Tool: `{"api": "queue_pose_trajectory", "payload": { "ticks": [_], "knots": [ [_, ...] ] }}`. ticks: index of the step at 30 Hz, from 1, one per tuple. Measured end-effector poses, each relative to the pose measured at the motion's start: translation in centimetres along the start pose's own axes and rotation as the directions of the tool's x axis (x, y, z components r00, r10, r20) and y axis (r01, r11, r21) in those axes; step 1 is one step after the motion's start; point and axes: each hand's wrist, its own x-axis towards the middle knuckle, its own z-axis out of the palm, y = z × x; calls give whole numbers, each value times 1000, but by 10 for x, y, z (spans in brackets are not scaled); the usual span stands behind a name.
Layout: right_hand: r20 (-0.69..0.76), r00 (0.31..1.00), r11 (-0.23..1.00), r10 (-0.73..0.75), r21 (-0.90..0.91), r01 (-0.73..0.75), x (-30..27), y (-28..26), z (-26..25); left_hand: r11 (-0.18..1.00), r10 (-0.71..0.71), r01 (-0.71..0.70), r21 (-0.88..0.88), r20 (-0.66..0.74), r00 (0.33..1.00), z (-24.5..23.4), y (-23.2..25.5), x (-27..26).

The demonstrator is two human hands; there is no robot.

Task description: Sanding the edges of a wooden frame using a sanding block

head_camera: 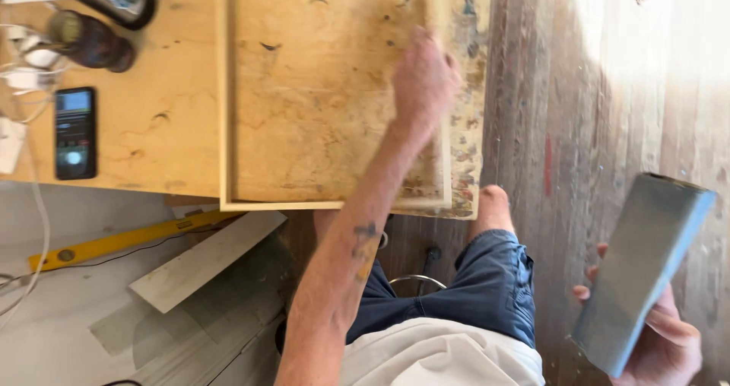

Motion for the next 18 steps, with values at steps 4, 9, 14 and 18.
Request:
{"api": "queue_pose_trajectory", "payload": {
  "ticks": [4,9,14,18],
  "knots": [
    [41,999,996,-16,85,12,0,-5,3,977,195,-168,-132,227,954,-69,21,-76],
    [99,995,1000,8,-27,-5,1,-7,-5,918,373,-393,61,210,904,-125,-53,-134],
    [47,999,998,5,61,-8,-2,-3,9,964,155,-202,174,249,956,-185,-131,-158],
    [188,982,998,19,48,-28,-4,0,13,864,183,-223,452,131,974,-182,-179,-169]
  ]
}}
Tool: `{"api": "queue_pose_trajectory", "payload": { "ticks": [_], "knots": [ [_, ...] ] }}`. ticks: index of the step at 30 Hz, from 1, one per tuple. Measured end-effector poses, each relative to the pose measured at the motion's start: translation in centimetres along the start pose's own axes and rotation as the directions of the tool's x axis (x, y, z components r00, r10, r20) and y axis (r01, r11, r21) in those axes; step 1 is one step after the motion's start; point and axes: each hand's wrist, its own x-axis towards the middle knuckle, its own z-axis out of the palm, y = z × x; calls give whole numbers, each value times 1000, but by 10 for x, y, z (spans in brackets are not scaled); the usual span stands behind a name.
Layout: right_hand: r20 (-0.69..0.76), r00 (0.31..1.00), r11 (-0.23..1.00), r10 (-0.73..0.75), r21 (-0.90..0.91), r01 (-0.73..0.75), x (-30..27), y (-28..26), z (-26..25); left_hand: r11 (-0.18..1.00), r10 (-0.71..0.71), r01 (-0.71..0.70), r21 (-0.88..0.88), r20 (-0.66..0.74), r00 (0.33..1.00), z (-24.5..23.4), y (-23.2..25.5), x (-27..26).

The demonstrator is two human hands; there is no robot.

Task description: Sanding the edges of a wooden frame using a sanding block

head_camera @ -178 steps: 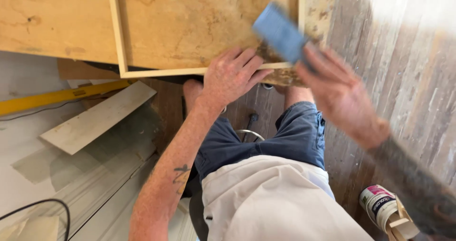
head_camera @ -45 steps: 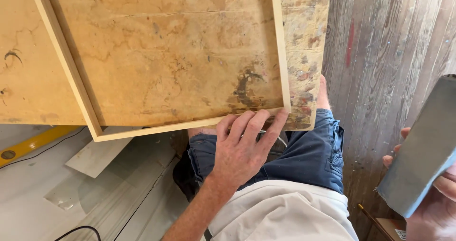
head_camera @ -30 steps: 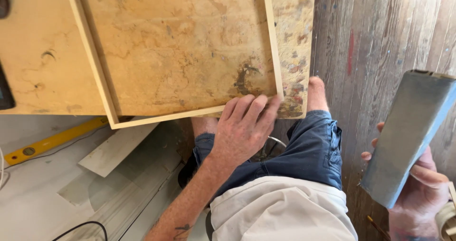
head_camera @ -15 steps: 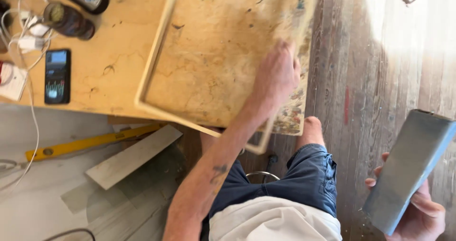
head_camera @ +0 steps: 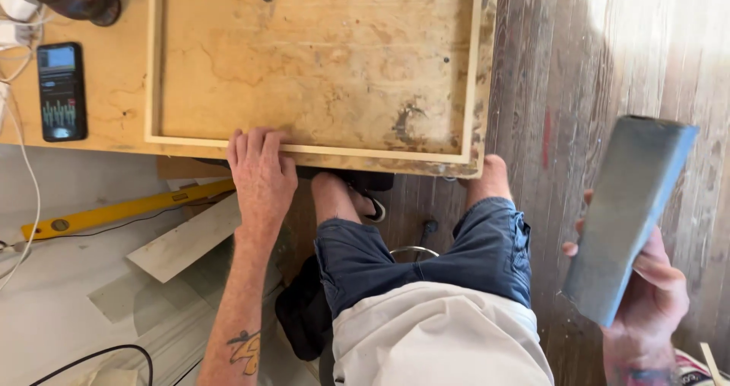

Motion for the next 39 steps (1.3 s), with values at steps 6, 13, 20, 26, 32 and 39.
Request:
{"api": "queue_pose_trajectory", "payload": {
  "ticks": [6,13,20,26,32,39],
  "knots": [
    [-65,997,931,36,-361,-57,9,9,28,813,500,-495,-307,-67,863,-5,101,10],
    [-176,977,862,117,-471,-188,28,11,18,725,643,-682,-92,-263,719,26,151,29],
    [210,976,644,-59,-739,198,52,21,37,705,635,-688,-173,-279,720,51,148,33],
    [648,762,-320,-25,-727,608,86,62,40,743,404,-571,-349,-446,798,25,126,31],
    [739,656,-381,151,-569,729,77,62,68,756,389,-556,-346,-446,806,27,124,29],
    [774,621,-427,120,-525,736,96,69,60,772,410,-575,-270,-480,776,33,123,31]
  ]
}}
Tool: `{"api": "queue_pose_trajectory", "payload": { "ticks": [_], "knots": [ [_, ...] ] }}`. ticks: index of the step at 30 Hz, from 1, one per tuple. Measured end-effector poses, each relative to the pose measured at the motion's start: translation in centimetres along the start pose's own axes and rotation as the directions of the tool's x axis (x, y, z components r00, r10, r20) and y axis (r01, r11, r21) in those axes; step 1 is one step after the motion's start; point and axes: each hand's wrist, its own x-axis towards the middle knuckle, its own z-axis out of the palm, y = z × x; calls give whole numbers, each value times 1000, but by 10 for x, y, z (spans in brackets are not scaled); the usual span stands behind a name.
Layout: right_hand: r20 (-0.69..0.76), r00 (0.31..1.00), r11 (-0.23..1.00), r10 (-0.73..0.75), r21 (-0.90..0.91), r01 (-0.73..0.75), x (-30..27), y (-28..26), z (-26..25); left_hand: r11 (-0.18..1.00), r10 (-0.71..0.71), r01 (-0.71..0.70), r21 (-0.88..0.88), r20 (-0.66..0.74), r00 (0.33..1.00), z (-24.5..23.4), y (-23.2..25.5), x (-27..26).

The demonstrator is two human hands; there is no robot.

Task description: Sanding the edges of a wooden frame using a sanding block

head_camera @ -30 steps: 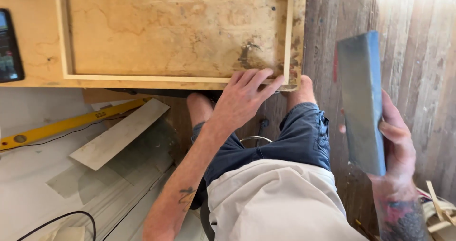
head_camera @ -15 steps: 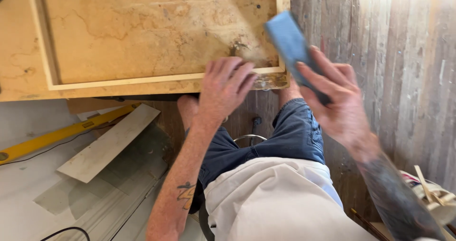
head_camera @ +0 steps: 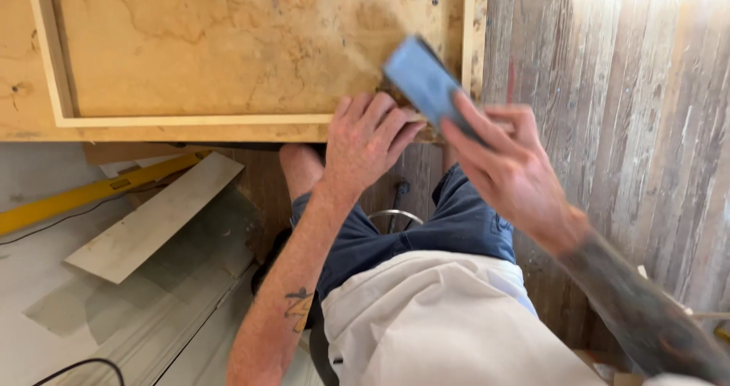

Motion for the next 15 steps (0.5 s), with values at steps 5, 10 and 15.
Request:
{"api": "queue_pose_trajectory", "payload": {
  "ticks": [5,10,15],
  "knots": [
    [-54,997,998,55,10,-54,5,7,-2,999,-8,8,-35,7,1000,-4,0,3],
    [-3,1000,1000,8,27,-8,-11,15,-4,999,27,-25,39,-29,999,2,-3,0],
    [-33,999,995,43,-84,-46,1,3,4,998,38,-36,42,-27,999,6,-6,-1]
  ]
}}
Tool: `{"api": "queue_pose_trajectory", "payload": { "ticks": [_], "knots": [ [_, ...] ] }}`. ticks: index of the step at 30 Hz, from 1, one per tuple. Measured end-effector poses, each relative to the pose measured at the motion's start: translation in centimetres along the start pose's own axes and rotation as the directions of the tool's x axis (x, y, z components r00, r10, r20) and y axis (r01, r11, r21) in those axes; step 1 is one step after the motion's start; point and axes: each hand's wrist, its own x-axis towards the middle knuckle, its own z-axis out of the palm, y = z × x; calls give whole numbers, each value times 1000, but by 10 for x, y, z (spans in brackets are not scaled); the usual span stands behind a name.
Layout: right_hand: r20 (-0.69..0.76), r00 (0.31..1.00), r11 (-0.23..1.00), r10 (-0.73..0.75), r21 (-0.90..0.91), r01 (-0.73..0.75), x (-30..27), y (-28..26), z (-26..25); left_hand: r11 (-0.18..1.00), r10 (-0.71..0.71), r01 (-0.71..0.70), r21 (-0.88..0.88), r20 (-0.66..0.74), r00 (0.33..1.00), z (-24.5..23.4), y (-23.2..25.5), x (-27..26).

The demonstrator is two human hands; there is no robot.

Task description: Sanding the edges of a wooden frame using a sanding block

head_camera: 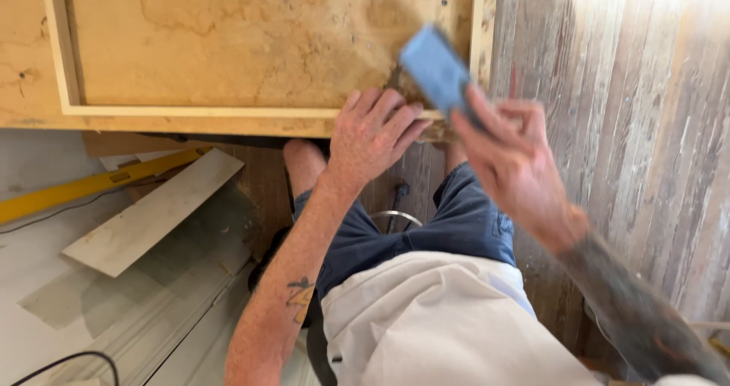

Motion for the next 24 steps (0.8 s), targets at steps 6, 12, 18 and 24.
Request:
{"api": "queue_pose_trajectory", "payload": {
  "ticks": [6,12,18,24],
  "knots": [
    [-14,999,994,39,106,-38,2,-2,-10,1000,-12,12,-17,-1,1000,-7,4,-2],
    [67,997,997,-23,82,18,-10,17,-1,1000,3,-3,-20,-13,1000,-3,-5,2],
    [11,999,982,-53,182,50,-2,-6,-16,1000,-2,2,-8,-17,1000,2,-2,-4],
    [-29,998,998,-58,23,58,4,6,0,1000,15,-15,24,-17,1000,8,-3,-5]
  ]
}}
